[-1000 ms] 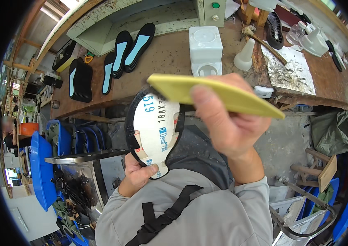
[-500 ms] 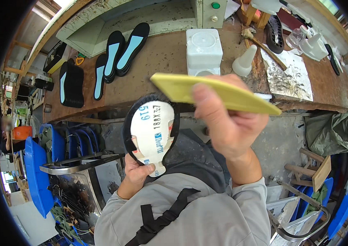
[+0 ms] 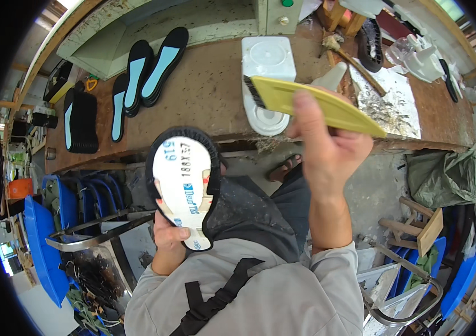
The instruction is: Applying glue to the edges and surface of shoe insoles and soles using a brush.
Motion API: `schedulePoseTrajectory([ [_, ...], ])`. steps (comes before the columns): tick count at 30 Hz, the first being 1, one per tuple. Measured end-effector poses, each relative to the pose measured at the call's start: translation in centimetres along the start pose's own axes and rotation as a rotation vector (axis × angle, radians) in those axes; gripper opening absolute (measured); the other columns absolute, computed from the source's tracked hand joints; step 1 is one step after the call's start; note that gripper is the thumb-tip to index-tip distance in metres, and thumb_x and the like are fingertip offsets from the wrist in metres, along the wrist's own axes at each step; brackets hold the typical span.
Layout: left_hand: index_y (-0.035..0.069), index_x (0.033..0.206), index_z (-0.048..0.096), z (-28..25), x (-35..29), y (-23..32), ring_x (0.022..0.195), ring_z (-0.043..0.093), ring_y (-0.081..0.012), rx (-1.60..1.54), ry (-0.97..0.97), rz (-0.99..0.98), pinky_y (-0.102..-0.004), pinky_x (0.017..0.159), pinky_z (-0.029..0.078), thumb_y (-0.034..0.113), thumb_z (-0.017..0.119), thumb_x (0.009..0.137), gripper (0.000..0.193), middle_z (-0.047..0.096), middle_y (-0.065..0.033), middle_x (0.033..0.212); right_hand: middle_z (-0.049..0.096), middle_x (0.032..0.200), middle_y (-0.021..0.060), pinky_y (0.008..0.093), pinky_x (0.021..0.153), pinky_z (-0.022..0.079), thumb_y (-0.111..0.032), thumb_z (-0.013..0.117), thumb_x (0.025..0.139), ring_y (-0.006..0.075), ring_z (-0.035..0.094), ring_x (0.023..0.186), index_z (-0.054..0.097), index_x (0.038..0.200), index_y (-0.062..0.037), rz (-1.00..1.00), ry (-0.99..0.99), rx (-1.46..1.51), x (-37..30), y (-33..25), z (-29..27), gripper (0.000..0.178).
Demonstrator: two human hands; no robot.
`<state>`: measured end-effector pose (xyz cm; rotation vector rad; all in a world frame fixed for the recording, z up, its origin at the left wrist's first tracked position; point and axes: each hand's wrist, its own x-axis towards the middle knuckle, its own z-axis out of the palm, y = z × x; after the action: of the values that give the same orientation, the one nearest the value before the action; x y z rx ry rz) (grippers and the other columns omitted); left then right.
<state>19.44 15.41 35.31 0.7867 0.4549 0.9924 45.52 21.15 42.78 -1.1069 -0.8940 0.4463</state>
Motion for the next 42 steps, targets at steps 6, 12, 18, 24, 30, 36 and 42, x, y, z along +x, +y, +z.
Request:
schedulePoseTrajectory([
  [6, -0.006, 0.133, 0.039, -1.2, 1.6, -1.9, 0.116, 0.051, -0.0225, 0.175, 0.134, 0.08, -0.0317, 0.1, 0.035, 0.0, 0.057, 0.072, 0.065, 0.052, -0.0147, 0.129, 0.065, 0.085, 0.0057, 0.0228, 0.063, 0.046, -0.003, 0.066, 0.084, 0.01, 0.058, 0.073, 0.067, 0.093, 0.0015, 0.059, -0.237, -0.254, -1.9, 6.2, -3.7, 0.01],
  [12, -0.005, 0.131, 0.041, -2.4, 2.3, -4.0, 0.108, 0.054, -0.0166, 0.123, 0.218, -0.005, -0.0268, 0.094, 0.039, -0.002, 0.055, 0.073, 0.06, 0.056, -0.0113, 0.122, 0.064, 0.082, 0.0067, 0.0239, 0.061, 0.045, -0.003, 0.065, 0.085, 0.0103, 0.058, 0.071, 0.067, 0.092, 0.0025, -0.041, -0.345, -0.456, -1.9, 11.3, -2.7, 0.009],
  [18, -0.005, 0.131, 0.041, -2.9, 2.6, -4.5, 0.11, 0.054, -0.0171, 0.107, 0.232, -0.027, -0.0276, 0.095, 0.038, -0.003, 0.053, 0.073, 0.059, 0.055, -0.0117, 0.123, 0.063, 0.075, 0.0053, 0.0226, 0.049, 0.041, -0.008, 0.067, 0.085, 0.0101, 0.053, 0.052, 0.066, 0.09, 0.0029, 0.448, -0.224, -0.215, -1.9, 11.8, -2.7, 0.012],
  [24, -0.005, 0.13, 0.041, -1.2, 3.4, -4.1, 0.11, 0.052, -0.0164, 0.086, 0.121, -0.002, -0.0279, 0.095, 0.038, -0.007, 0.051, 0.074, 0.057, 0.054, -0.0111, 0.124, 0.062, 0.073, 0.0087, 0.0197, 0.047, 0.039, -0.006, 0.064, 0.085, 0.0106, 0.054, 0.052, 0.063, 0.086, 0.0067, 0.392, -0.109, 0.32, -2.1, 4.5, -0.5, 0.012],
  [30, -0.005, 0.138, 0.033, 0.5, 1.7, -2.3, 0.107, 0.051, -0.0145, 0.193, -0.041, 0.057, -0.027, 0.092, 0.037, -0.008, 0.049, 0.079, 0.062, 0.054, -0.0099, 0.121, 0.065, 0.073, 0.0106, 0.0244, 0.049, 0.043, -0.001, 0.067, 0.08, 0.015, 0.057, 0.055, 0.066, 0.085, 0.0036, -0.043, -0.289, -0.044, -2.3, 1.1, 0.7, 0.007],
  [36, -0.008, 0.134, 0.038, -0.1, -0.2, -1.6, 0.103, 0.052, -0.016, 0.296, -0.1, 0.012, -0.0272, 0.085, 0.041, -0.008, 0.052, 0.077, 0.059, 0.051, -0.014, 0.124, 0.067, 0.08, 0.0115, 0.0302, 0.049, 0.049, -0.006, 0.073, 0.065, 0.0223, 0.065, 0.064, 0.068, 0.084, 0.0017, -0.749, -0.549, -0.121, -2.6, -0.8, 1.2, 0.021],
  [42, -0.006, 0.123, 0.05, 0.2, -0.3, -1.5, 0.1, 0.054, -0.0202, 0.496, -0.127, 0.18, -0.0287, 0.081, 0.042, -0.007, 0.054, 0.074, 0.049, 0.051, -0.0187, 0.12, 0.066, 0.078, 0.0112, 0.0276, 0.047, 0.047, -0.006, 0.07, 0.063, 0.0198, 0.063, 0.062, 0.069, 0.086, -0.0016, -0.672, -0.689, -0.018, -3.9, -2.9, 0.2, 0.024],
])
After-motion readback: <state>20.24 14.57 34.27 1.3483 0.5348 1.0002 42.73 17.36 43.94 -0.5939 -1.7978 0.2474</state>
